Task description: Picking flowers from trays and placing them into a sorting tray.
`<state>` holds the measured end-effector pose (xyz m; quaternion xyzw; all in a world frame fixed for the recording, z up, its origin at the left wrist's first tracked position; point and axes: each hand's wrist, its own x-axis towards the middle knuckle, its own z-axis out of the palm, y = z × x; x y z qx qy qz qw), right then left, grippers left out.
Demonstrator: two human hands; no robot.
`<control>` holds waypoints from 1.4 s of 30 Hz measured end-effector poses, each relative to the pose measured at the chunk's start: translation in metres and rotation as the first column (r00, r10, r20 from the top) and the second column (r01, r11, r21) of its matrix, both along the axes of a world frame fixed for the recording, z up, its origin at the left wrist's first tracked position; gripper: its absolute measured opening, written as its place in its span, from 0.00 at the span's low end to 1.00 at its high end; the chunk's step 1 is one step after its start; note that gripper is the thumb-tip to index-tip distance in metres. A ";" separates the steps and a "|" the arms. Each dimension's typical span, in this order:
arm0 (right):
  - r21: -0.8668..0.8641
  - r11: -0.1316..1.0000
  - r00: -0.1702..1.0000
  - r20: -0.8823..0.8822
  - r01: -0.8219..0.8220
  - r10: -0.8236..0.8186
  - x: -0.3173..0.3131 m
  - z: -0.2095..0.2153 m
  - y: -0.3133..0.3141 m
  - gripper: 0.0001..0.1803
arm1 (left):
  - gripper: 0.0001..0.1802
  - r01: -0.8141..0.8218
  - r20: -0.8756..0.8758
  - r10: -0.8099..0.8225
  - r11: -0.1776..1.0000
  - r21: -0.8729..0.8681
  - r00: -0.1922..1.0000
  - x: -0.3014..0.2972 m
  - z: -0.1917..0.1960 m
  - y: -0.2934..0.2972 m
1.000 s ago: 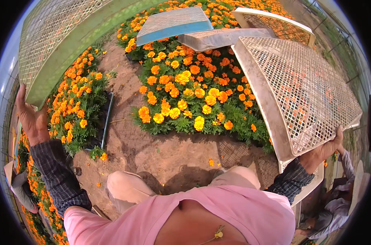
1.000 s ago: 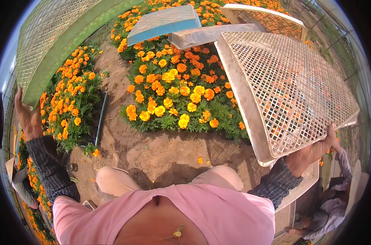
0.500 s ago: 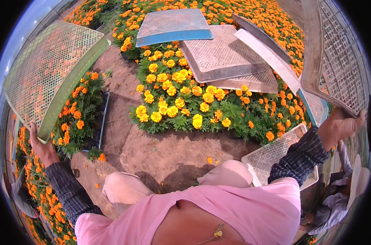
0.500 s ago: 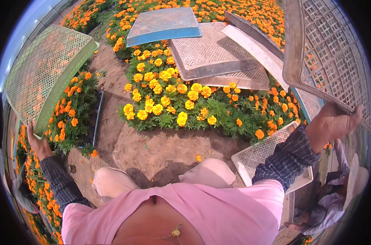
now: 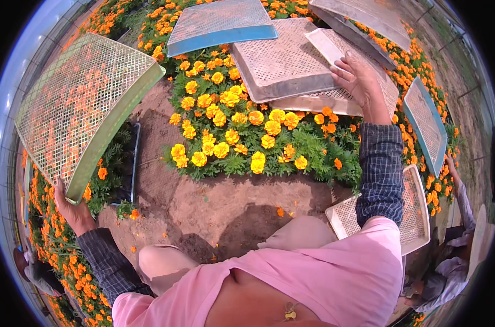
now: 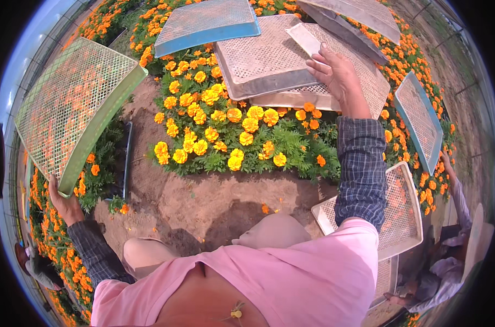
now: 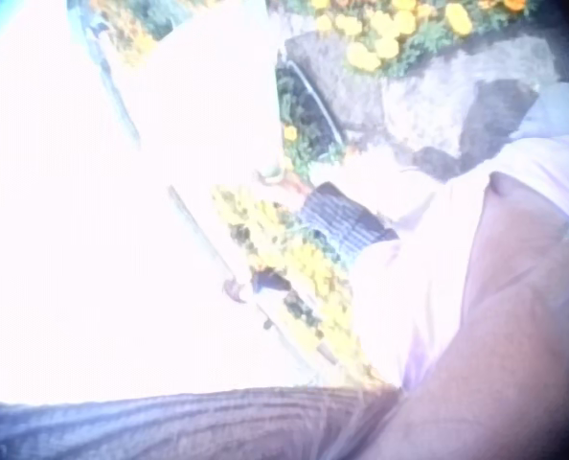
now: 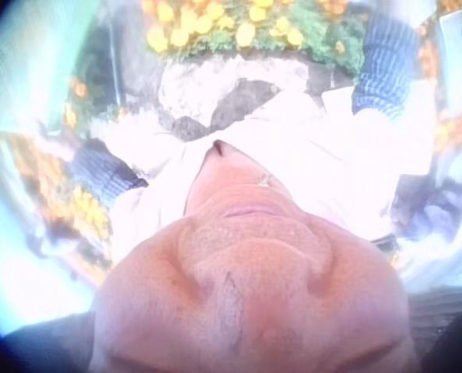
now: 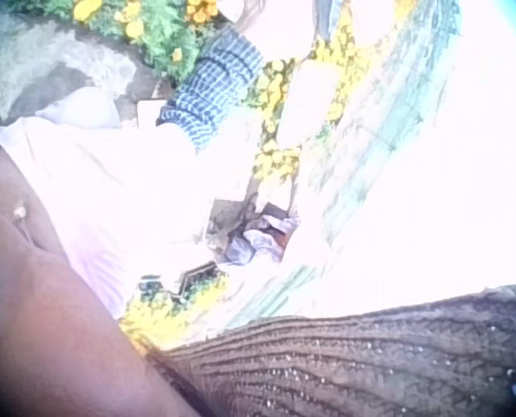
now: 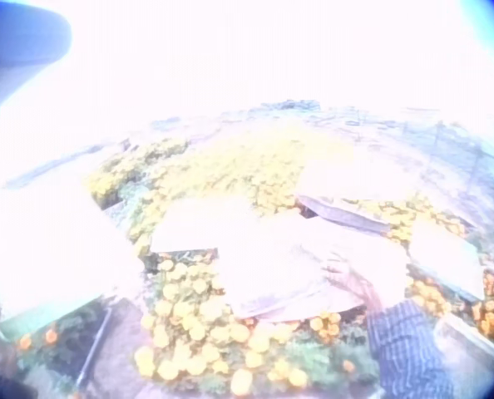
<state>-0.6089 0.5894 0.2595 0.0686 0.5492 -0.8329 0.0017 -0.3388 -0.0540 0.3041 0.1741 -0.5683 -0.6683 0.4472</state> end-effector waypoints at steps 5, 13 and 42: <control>-0.313 0.939 0.935 0.269 -0.142 0.231 0.044 -0.112 -0.049 0.25 | 0.22 -0.089 0.084 0.092 0.995 -0.042 0.992 -0.017 0.003 0.034; -0.755 0.653 0.962 0.138 -0.052 0.236 0.025 -0.120 -0.126 0.33 | 0.15 -0.161 0.130 0.187 0.970 -0.184 0.974 -0.013 0.009 0.055; 0.879 0.454 -0.358 -0.380 0.149 0.853 0.178 -0.114 -0.285 0.17 | 0.36 -0.235 0.137 0.713 0.397 -0.887 0.687 0.059 0.034 0.106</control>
